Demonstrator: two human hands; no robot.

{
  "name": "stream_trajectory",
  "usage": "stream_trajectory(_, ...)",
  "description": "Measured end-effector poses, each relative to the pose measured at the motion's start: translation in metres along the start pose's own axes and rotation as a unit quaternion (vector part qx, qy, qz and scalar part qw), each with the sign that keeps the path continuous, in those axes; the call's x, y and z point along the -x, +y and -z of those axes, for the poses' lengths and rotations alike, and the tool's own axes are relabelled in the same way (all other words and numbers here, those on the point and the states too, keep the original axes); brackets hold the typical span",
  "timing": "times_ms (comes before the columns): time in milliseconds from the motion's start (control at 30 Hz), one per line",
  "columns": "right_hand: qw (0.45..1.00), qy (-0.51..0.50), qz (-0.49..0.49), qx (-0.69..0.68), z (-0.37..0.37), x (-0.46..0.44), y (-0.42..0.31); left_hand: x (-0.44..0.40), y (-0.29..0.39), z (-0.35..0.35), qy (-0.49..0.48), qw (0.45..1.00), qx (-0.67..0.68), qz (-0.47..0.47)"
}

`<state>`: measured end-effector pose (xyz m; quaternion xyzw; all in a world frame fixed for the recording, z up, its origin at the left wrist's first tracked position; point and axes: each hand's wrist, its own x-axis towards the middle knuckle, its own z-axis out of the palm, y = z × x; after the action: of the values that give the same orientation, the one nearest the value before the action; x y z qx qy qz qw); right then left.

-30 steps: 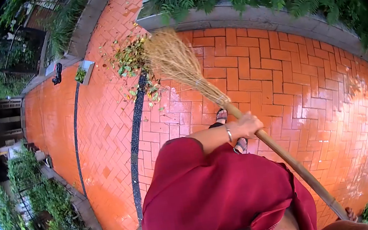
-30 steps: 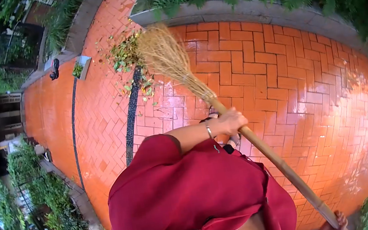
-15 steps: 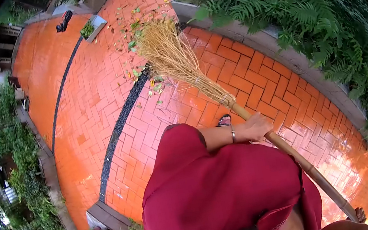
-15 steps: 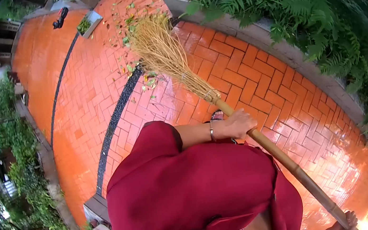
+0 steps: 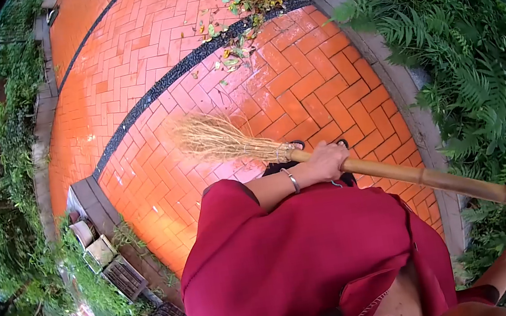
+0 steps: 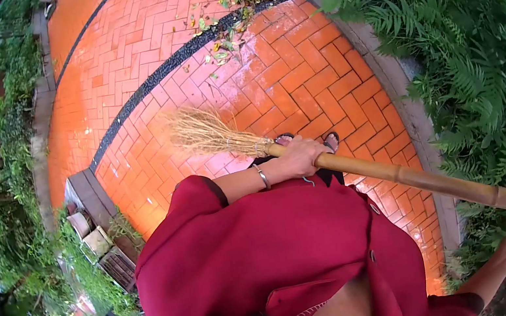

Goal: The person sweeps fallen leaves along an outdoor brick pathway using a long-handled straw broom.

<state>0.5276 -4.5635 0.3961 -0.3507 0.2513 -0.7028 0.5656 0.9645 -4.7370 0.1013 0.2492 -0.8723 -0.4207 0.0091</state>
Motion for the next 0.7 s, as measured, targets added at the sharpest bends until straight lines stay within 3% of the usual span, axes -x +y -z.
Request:
stream_trajectory(67, 0.998, 0.046, -0.002, 0.036, -0.021, -0.023, 0.001, -0.022, -0.003, -0.014, -0.001, 1.0, 0.012, 0.008)
stream_trajectory(167, 0.975, 0.158, 0.099, 0.118, -0.064, 0.008, -0.033, -0.097, 0.01, -0.019, 0.023, 0.999, 0.004, -0.028)
stream_trajectory(267, 0.977, 0.145, 0.12, 0.103, -0.077, 0.034, -0.032, -0.183, 0.008, 0.002, 0.093, 0.991, -0.061, -0.073)
stream_trajectory(333, 0.904, 0.248, 0.197, 0.288, -0.097, 0.025, 0.015, -0.24, -0.007, 0.035, 0.191, 0.973, -0.12, -0.054)
stream_trajectory(400, 0.878, 0.256, 0.234, 0.329, -0.104, 0.016, 0.038, -0.274, -0.012, 0.073, 0.262, 0.955, -0.117, -0.07)
stream_trajectory(500, 0.868, 0.292, 0.294, 0.273, -0.083, 0.022, 0.024, -0.271, 0.001, 0.094, 0.289, 0.939, -0.166, -0.081)
stream_trajectory(567, 0.866, 0.285, 0.302, 0.278, -0.062, 0.055, -0.007, -0.249, 0.026, 0.097, 0.218, 0.955, -0.179, -0.091)
stream_trajectory(600, 0.835, 0.348, 0.359, 0.228, -0.018, 0.096, -0.046, -0.239, 0.037, 0.091, 0.203, 0.958, -0.173, -0.105)
stream_trajectory(667, 0.884, 0.235, 0.361, 0.182, -0.047, 0.072, -0.023, -0.211, 0.052, 0.082, 0.186, 0.961, -0.167, -0.119)
stream_trajectory(700, 0.894, 0.226, 0.355, 0.157, -0.037, 0.07, -0.022, -0.199, 0.049, 0.073, 0.177, 0.964, -0.166, -0.106)
